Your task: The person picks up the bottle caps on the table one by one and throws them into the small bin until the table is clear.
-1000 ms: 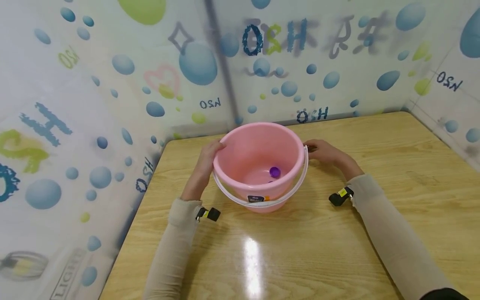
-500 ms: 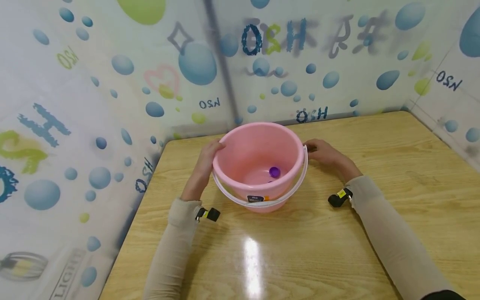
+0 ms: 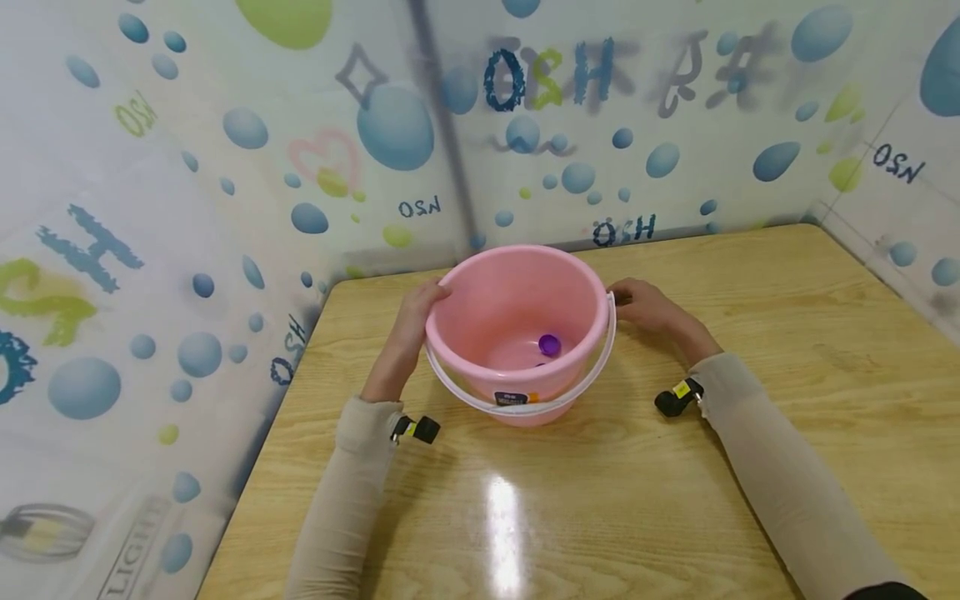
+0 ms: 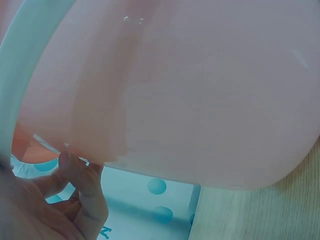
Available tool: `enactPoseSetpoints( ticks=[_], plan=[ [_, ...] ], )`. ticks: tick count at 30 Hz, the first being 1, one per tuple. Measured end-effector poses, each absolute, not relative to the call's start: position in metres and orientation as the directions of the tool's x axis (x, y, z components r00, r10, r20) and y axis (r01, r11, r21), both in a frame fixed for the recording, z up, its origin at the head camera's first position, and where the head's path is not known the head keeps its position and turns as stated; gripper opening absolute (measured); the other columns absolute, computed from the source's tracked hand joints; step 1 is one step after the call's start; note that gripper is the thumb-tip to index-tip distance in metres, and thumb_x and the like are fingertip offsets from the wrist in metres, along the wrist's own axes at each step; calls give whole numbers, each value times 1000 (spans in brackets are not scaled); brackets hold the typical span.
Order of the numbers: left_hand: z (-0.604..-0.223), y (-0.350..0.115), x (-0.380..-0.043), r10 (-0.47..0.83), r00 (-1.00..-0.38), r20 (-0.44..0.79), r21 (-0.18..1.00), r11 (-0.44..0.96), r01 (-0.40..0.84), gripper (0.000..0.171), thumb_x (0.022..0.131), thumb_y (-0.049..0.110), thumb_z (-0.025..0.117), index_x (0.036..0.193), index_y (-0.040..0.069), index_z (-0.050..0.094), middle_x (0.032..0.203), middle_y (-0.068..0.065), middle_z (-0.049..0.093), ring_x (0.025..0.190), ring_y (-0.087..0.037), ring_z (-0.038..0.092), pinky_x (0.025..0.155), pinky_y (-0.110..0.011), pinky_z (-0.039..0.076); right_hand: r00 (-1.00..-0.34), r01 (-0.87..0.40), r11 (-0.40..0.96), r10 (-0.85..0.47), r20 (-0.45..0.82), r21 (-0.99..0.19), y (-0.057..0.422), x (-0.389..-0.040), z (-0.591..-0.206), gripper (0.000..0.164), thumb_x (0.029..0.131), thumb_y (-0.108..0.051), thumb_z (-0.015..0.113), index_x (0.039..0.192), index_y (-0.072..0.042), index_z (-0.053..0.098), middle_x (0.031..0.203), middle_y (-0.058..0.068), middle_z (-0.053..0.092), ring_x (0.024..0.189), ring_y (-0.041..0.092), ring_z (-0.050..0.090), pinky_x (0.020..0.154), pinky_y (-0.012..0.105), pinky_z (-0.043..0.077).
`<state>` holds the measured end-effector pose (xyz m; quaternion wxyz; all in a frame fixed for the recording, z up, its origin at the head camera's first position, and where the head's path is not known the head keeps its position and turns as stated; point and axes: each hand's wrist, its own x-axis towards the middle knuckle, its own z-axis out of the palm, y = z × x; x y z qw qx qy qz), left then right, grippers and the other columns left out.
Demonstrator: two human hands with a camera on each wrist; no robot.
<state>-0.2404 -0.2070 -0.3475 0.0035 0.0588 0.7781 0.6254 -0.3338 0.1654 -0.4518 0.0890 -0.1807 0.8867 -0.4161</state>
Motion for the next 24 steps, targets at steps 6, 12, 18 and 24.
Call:
enactPoseSetpoints(
  ticks=[6,12,18,24],
  plan=[
    [-348,-207,-240,82,-994,69,969,230,87,35,94,31,47,106,2,63,72,-4,64,56,-11,62,56,-23,50,-925,-222,607,-379,-32,-763,167,-333,-450,46,92,-32,62,126,-1,56,132,21,54,123,39,49,106,54,38],
    [-349,-208,-242,82,-994,72,968,233,89,35,94,31,48,106,2,63,71,-3,64,56,-10,62,57,-22,50,-909,-215,587,-412,-59,-781,170,-334,-448,48,92,-35,62,128,-4,56,135,19,53,126,39,48,107,55,37],
    [-348,-207,-241,92,-993,78,970,224,97,35,94,31,48,105,2,63,71,-4,64,56,-11,62,56,-23,50,-885,-249,549,-464,-43,-798,173,-333,-445,46,93,-27,63,130,-2,54,134,21,53,126,39,49,106,56,37],
    [-348,-207,-240,88,-993,78,971,220,96,34,94,31,47,105,3,64,71,-3,64,56,-11,62,56,-23,50,-879,-273,532,-476,-17,-802,171,-332,-446,45,92,-24,64,129,0,56,132,22,55,124,39,50,106,57,36]
  ],
)
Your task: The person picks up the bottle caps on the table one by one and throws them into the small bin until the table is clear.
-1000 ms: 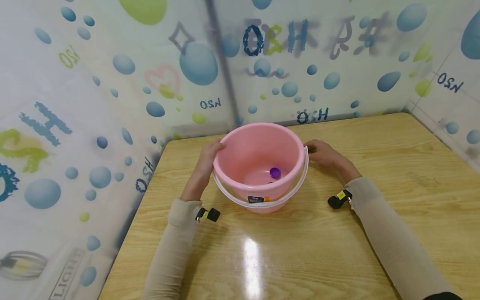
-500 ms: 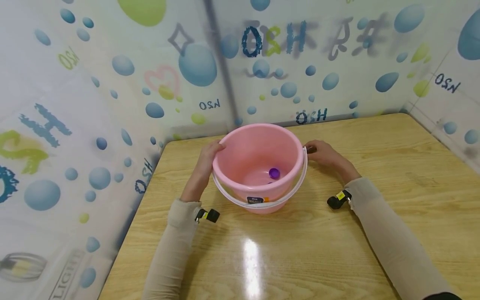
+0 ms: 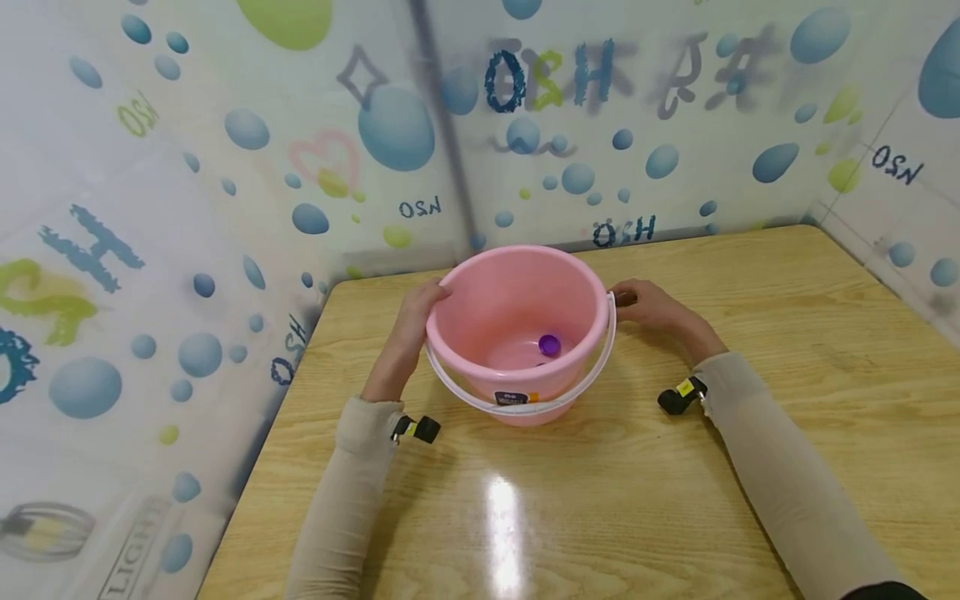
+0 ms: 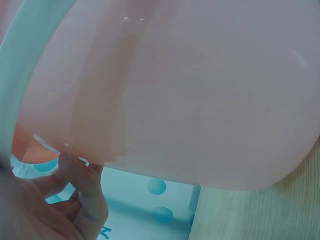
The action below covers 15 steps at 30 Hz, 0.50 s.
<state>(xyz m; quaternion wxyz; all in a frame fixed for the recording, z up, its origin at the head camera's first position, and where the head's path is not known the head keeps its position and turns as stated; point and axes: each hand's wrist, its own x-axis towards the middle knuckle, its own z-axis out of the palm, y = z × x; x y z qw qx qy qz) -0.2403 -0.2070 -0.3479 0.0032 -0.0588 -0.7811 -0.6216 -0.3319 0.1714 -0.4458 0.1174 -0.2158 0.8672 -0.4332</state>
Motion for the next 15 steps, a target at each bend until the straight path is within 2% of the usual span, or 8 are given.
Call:
enactPoseSetpoints(
  ticks=[15],
  plan=[
    [-349,-207,-241,76,-993,86,967,233,102,32,94,30,47,101,3,63,69,-2,62,55,-10,60,56,-22,49,-924,-241,585,-382,0,-775,171,-334,-452,40,92,-29,63,122,-2,59,121,18,61,113,32,56,101,50,43]
  ],
)
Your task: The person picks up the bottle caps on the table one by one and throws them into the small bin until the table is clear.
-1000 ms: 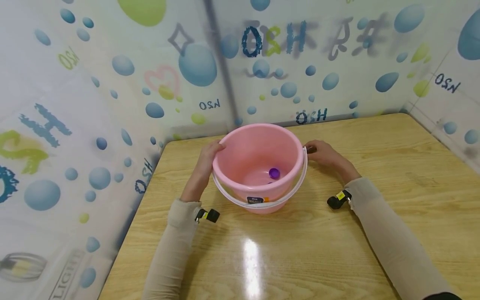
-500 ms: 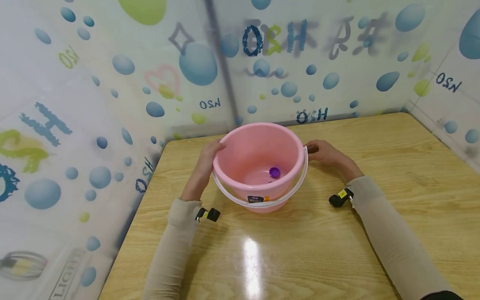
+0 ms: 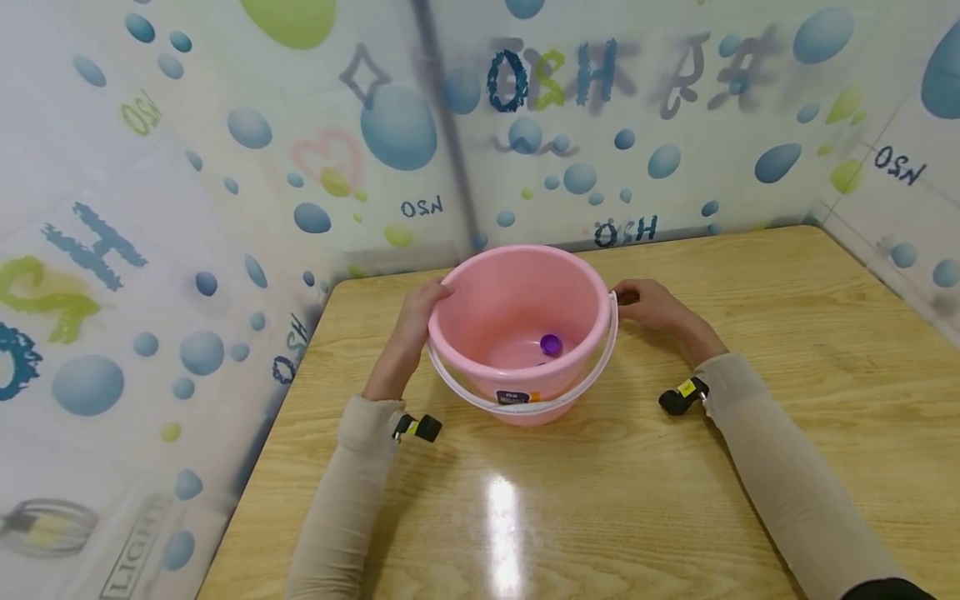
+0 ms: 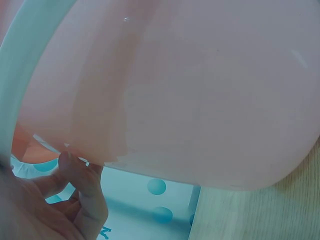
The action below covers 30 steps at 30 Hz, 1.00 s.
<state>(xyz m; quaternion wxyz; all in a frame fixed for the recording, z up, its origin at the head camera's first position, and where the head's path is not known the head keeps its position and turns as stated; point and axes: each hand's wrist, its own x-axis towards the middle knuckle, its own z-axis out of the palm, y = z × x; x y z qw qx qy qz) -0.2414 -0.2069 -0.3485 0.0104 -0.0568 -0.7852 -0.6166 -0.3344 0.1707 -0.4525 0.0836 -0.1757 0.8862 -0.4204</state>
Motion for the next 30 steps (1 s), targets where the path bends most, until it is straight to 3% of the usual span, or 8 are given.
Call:
enactPoseSetpoints(
  ticks=[16,25,30],
  plan=[
    [-348,-205,-241,59,-995,78,968,233,90,33,93,30,48,104,4,65,72,-3,64,57,-10,60,57,-21,49,-940,-200,577,-340,-10,-792,174,-334,-446,42,92,-35,63,121,-5,61,123,17,61,115,31,54,103,50,41],
    [-348,-205,-241,52,-996,72,968,236,83,32,92,30,48,103,5,64,71,0,62,56,-7,59,57,-21,49,-941,-191,564,-339,-15,-803,174,-330,-441,45,92,-38,62,126,-8,60,123,15,61,108,27,55,87,35,50],
    [-348,-205,-240,50,-996,71,969,233,81,34,91,31,49,106,6,65,74,-3,64,58,-8,61,58,-21,49,-946,-173,556,-324,-20,-813,172,-329,-440,43,92,-35,62,124,-7,61,121,16,61,102,27,58,83,36,54]
  ],
)
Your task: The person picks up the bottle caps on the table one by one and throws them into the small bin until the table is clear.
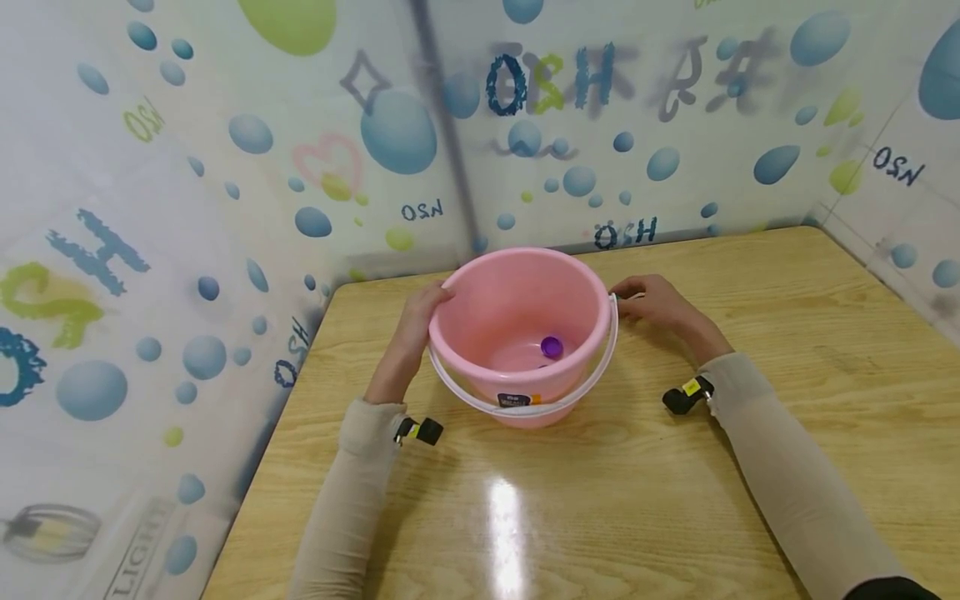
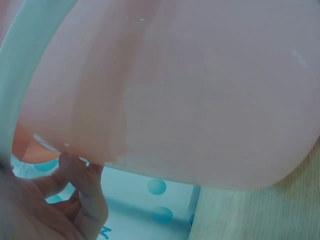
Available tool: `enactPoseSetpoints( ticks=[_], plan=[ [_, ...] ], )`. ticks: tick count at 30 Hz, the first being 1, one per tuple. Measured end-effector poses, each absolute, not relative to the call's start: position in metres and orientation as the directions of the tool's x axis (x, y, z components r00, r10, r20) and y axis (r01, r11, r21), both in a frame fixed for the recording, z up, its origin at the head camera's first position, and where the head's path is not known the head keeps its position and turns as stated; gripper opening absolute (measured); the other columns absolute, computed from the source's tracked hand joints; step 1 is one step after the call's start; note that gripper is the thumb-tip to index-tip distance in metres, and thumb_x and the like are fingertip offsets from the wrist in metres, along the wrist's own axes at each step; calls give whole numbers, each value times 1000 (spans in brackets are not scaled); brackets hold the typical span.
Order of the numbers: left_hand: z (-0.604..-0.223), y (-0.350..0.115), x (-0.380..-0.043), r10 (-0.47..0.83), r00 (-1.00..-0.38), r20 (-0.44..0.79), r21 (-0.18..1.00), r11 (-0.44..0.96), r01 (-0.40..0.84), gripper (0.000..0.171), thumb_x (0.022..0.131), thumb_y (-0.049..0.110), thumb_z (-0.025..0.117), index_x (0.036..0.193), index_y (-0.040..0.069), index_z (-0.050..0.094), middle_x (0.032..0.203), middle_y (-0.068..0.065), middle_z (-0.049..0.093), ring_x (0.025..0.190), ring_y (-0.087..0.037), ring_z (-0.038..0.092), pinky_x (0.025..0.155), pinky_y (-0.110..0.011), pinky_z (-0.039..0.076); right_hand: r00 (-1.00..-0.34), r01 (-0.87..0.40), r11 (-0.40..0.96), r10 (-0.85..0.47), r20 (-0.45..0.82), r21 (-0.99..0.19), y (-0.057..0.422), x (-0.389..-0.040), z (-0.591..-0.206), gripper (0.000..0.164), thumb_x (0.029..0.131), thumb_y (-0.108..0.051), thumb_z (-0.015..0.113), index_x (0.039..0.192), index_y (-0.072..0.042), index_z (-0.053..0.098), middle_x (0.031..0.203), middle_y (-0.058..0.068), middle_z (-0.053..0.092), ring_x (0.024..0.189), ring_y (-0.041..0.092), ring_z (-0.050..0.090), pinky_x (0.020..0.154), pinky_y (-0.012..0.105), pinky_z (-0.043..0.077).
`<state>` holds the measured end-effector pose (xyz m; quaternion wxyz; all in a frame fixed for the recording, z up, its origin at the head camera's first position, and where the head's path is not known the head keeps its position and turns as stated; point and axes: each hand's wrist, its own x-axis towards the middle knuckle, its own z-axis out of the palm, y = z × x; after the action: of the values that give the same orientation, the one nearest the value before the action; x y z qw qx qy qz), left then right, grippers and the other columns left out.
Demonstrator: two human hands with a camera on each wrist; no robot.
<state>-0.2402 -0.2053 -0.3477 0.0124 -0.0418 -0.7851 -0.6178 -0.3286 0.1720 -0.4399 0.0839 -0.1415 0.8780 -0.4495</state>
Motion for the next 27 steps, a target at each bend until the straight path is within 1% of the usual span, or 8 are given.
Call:
enactPoseSetpoints(
  ticks=[3,9,13,16,22,27],
  plan=[
    [-347,-205,-241,53,-996,72,968,238,82,34,92,31,48,107,5,65,75,-4,64,59,-9,61,58,-21,50,-953,-156,562,-303,-27,-812,172,-329,-440,43,92,-35,63,123,-6,62,121,16,61,101,27,60,84,37,55],
    [-348,-206,-242,52,-997,59,968,240,70,35,94,29,48,105,1,64,75,-4,62,60,-10,59,60,-21,49,-959,-126,566,-279,-45,-815,175,-328,-442,48,90,-40,64,124,-5,61,123,17,62,101,26,63,86,39,55],
    [-348,-207,-242,54,-997,48,973,223,59,37,95,29,48,110,0,64,79,-5,63,62,-10,60,61,-21,49,-956,-131,537,-291,-37,-833,174,-328,-442,49,90,-40,64,125,-5,61,124,18,61,99,26,65,84,39,56],
    [-347,-207,-242,57,-998,42,975,217,53,37,95,27,47,112,-2,63,78,-5,64,61,-10,60,60,-21,49,-954,-139,529,-299,-30,-837,173,-329,-442,48,91,-40,63,125,-6,61,124,17,61,97,25,65,83,38,56],
    [-348,-206,-241,54,-997,58,975,212,68,35,94,28,49,107,-1,63,72,-1,63,58,-8,60,58,-19,49,-953,-138,538,-301,-36,-832,173,-332,-444,46,92,-36,62,125,-4,61,122,18,62,95,23,65,83,37,56],
    [-347,-204,-239,55,-995,85,971,221,95,35,93,29,48,106,0,63,70,-1,62,56,-8,59,56,-20,48,-950,-126,534,-306,-53,-836,174,-334,-446,46,92,-36,62,125,-4,61,121,18,62,94,22,65,82,36,56]
  ],
)
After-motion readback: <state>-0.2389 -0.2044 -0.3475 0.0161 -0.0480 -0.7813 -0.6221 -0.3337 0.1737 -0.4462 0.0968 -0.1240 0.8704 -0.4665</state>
